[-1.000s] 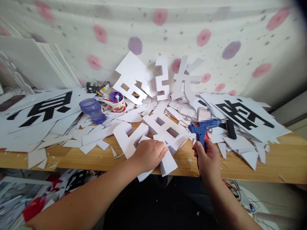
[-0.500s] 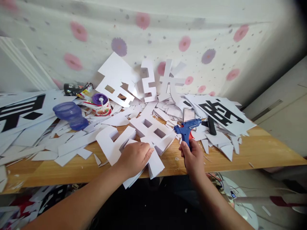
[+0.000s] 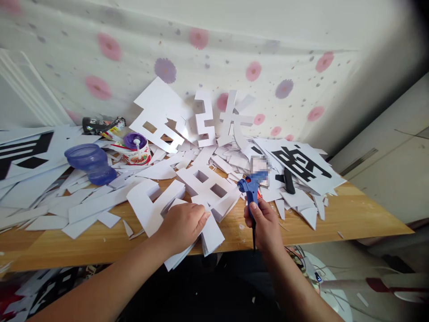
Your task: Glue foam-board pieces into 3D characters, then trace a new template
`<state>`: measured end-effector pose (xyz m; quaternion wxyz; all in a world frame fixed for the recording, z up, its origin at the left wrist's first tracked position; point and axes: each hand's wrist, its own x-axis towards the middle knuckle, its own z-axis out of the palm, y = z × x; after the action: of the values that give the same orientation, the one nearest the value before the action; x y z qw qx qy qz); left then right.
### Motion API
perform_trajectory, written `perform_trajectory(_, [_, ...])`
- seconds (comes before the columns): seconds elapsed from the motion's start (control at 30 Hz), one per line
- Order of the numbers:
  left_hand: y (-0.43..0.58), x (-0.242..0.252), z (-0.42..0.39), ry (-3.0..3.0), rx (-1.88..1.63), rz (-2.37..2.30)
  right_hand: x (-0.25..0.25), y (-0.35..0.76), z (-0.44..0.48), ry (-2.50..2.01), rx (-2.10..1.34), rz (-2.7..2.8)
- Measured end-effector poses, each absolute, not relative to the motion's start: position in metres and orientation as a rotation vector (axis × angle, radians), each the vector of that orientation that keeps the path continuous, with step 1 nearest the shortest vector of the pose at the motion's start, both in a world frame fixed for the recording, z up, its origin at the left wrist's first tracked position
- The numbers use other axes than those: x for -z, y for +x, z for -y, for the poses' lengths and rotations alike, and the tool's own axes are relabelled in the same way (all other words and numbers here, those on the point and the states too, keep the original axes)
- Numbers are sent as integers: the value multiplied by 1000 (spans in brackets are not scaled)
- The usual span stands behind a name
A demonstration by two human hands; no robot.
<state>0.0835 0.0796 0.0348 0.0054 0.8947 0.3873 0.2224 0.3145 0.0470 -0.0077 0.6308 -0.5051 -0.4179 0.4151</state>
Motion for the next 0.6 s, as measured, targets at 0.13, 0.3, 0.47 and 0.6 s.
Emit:
perform_trajectory(0.13, [84, -35, -80, 2796, -700, -1201, 7, 326, -47, -1275, -838, 1058])
perform_trajectory(0.3, [84, -35, -80, 2804, -667, -1185, 0, 333, -47, -1444, -674, 1292])
perform_trajectory(0.47, [82, -35, -80, 2778, -639, -1201, -4, 329, -47, -1424, -703, 1394])
perform_trajectory(0.6, [82, -36, -79, 2735, -617, -1231, -8, 327, -51, -1475, -603, 1425])
